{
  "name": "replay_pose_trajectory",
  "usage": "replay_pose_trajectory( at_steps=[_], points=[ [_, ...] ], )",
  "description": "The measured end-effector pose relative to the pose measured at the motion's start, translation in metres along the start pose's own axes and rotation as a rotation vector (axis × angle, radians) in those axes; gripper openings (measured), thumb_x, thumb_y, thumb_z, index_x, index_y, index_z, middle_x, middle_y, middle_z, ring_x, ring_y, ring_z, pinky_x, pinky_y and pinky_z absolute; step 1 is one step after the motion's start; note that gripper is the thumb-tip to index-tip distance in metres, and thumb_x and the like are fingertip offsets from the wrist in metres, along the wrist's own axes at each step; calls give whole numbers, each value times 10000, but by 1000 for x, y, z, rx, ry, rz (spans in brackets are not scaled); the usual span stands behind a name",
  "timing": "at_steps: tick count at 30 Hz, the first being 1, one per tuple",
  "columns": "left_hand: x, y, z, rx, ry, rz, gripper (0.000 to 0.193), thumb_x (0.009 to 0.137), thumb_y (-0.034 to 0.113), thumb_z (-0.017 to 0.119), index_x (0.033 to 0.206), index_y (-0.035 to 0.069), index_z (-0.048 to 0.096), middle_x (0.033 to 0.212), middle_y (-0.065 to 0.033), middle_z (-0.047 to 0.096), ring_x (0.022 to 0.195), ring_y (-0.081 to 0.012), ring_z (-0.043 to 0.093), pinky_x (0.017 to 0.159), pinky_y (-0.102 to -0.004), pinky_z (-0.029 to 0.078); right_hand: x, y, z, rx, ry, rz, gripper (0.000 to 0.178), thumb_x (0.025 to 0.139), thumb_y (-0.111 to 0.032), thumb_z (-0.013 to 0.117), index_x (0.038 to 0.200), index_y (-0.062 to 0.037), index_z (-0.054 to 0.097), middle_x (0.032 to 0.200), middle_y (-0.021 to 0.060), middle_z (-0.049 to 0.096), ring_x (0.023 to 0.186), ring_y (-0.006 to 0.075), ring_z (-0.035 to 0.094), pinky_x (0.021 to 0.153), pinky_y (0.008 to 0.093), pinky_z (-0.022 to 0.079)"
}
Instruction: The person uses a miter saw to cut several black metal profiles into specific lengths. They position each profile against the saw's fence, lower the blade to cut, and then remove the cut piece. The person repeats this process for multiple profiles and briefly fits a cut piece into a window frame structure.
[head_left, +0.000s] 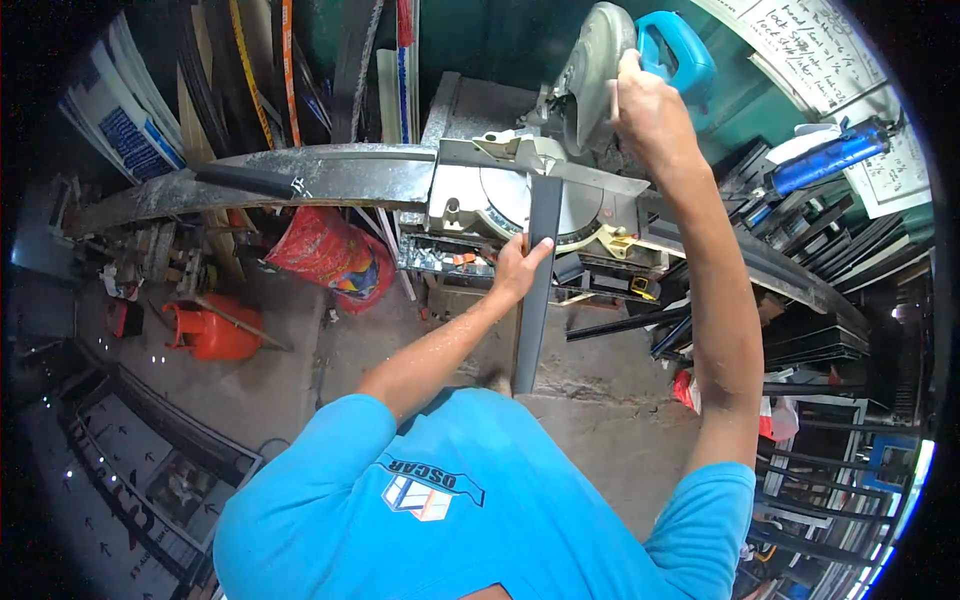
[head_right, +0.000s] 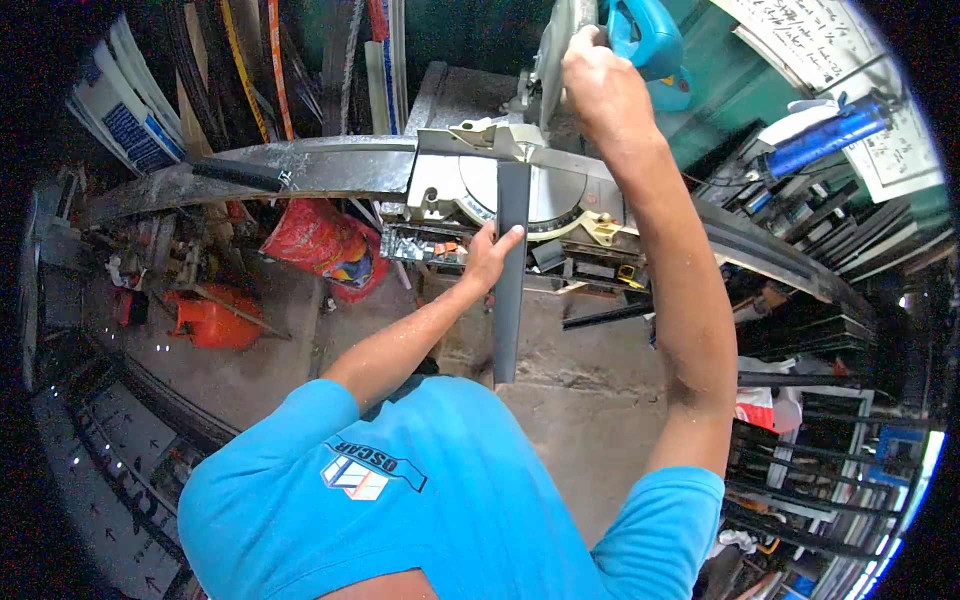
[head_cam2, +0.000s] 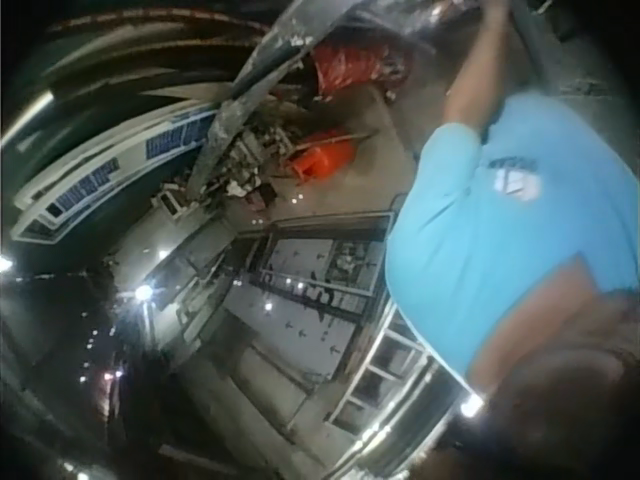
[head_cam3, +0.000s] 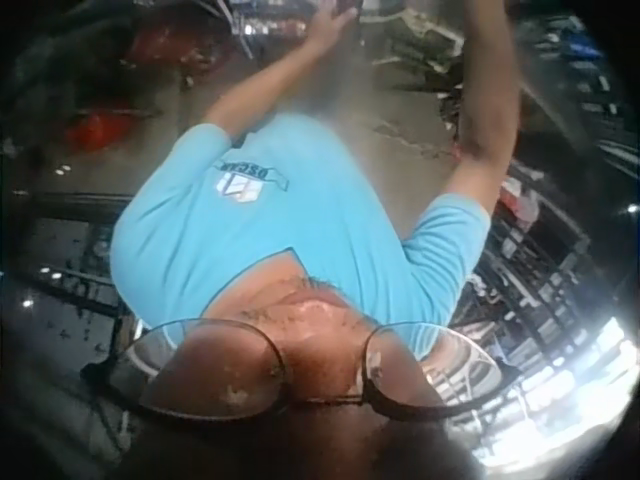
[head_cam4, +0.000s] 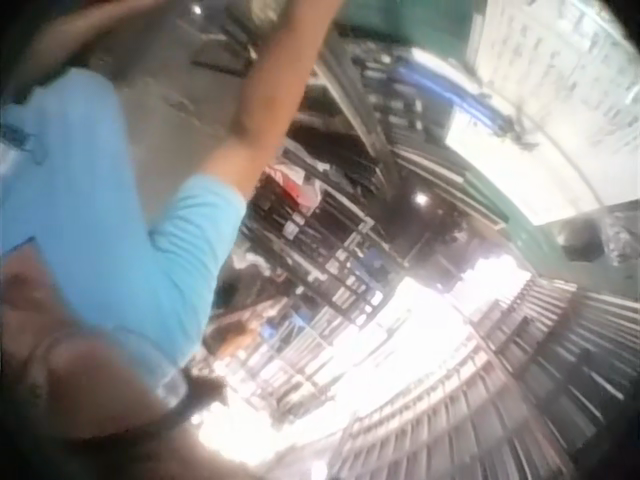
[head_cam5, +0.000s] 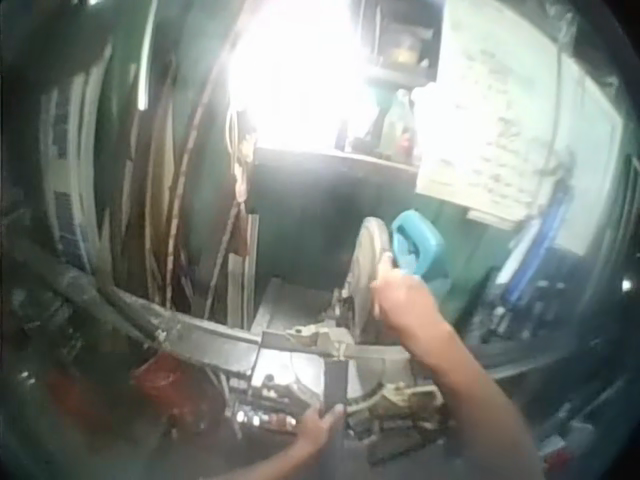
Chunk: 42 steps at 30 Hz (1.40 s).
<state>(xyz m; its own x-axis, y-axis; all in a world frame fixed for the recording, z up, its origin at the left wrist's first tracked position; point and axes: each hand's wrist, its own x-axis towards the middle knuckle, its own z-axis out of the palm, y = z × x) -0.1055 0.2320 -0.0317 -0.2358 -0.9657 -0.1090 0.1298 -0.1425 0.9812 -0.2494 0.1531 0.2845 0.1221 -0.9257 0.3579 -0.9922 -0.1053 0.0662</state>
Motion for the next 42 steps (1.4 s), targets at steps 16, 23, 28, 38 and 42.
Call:
replay_pose_trajectory(
  at_steps=[16,23,28,38,42],
  points=[
    [-5,-11,8,185,-175,-183,487,957,447,700,1069,-25,674,924,-68,682,838,-160,636,744,-348,510,14,16,-4,-50,183,-196,299,895,-223,728,950,42,599,919,273,690,946,442,680,833,494,549],
    [-5,-15,3,104,-262,-245,385,951,371,704,1084,10,676,946,-60,692,849,-162,641,772,-350,512,44,20,-43,-264,-99,-331,265,781,-320,799,888,-81,761,913,206,741,838,386,721,716,476,552],
    [-11,-13,1,84,-235,-179,366,970,358,694,1103,17,691,933,-34,704,827,-144,632,774,-342,516,69,8,-73,-283,-80,-23,578,628,-536,910,980,-92,798,1383,187,581,1198,395,589,984,509,498],
    [-25,-16,19,404,-99,-52,553,1014,533,588,1101,-7,672,873,-90,673,822,-201,632,759,-373,497,131,82,-59,402,-633,449,589,770,-565,867,1160,-128,797,1407,213,617,1193,393,622,930,578,529],
    [-23,-23,24,331,-180,-129,571,1012,541,581,1155,-6,665,981,-124,703,929,-237,664,837,-380,508,134,98,-40,523,-593,519,533,765,-500,892,1139,-130,806,1346,203,653,1152,381,646,910,564,540]
  ],
)
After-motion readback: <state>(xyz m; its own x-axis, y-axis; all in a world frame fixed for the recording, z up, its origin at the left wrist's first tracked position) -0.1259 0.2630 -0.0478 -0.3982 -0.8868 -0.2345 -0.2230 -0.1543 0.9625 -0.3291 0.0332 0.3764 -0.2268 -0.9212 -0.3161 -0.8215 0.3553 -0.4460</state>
